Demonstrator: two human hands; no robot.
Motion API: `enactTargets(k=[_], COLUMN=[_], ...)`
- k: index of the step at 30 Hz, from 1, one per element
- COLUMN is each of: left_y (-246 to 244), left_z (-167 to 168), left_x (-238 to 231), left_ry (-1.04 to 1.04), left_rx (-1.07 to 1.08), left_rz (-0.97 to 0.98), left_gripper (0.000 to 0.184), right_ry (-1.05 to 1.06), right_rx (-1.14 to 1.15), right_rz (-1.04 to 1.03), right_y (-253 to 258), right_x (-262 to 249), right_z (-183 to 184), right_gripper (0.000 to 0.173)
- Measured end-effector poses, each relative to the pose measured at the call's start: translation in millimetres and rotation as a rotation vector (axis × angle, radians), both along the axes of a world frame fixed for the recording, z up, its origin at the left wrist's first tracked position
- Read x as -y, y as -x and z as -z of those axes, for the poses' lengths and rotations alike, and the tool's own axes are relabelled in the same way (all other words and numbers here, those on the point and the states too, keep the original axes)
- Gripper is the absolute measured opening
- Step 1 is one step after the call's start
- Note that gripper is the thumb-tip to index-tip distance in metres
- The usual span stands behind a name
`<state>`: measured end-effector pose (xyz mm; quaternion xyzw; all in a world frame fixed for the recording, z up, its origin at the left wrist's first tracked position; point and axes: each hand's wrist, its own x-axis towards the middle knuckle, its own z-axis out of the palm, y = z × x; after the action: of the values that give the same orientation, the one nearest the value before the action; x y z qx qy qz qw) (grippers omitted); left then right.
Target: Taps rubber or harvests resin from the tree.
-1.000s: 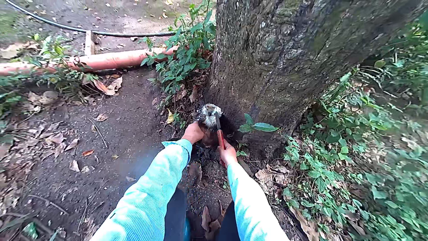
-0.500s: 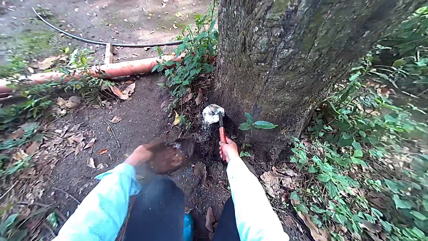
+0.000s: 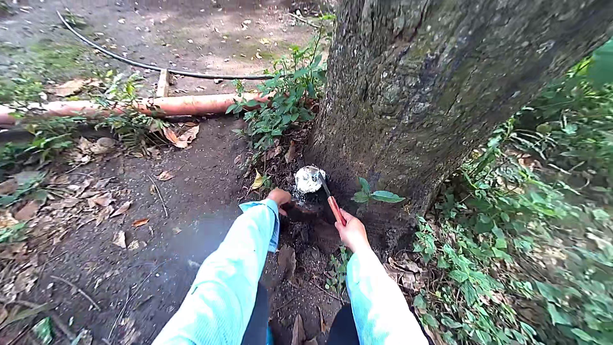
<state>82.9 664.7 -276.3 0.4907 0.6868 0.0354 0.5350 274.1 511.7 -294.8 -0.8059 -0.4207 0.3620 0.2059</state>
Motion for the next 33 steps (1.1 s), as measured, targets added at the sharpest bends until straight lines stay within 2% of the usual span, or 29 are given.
enactTargets(k=[2,5,10,14,18,21,24,27,30,33], left_y=[-7,-11,-11,-13,-10,-5,-5,-7,-10,-11], left_z=[13,13,4,13,21,21,21,30,28,24], left_x=[1,-1,-10,-13,-18,-19,-18,-16,-16,-15], left_ry=[0.014,0.016,0.037,0.045,0.078,0.087,0.076,0.065,0.053,0.061], left_rx=[0.040,0.048,0.101,0.148,0.207,0.140,0.049,0.063,0.116,0.151], left_rz=[-0.031,-0.024,-0.012,-0.089,-0.130,-0.057,0.021,-0.018,-0.071,-0.111], left_gripper=[0.044,0.044,0.045,0.046,0.046,0.047,0.046,0.045,0.047,0.049], right_ry=[-0.002,0.070,0.199,0.252,0.264,0.292,0.137,0.041,0.141,0.250], right_rx=[0.124,0.343,0.522,0.535,0.486,0.430,0.431,0.422,0.422,0.470], right_rz=[-0.050,-0.133,-0.210,-0.285,-0.360,-0.452,-0.356,-0.274,-0.267,-0.276], right_y=[-1,4,23,26,12,12,7,3,14,32], right_x=[-1,-19,-55,-46,-12,28,42,11,-40,-73], right_z=[-19,-39,-36,-37,-55,-64,-66,-74,-77,-63], right_gripper=[0.055,0.059,0.060,0.062,0.063,0.057,0.056,0.057,0.060,0.064])
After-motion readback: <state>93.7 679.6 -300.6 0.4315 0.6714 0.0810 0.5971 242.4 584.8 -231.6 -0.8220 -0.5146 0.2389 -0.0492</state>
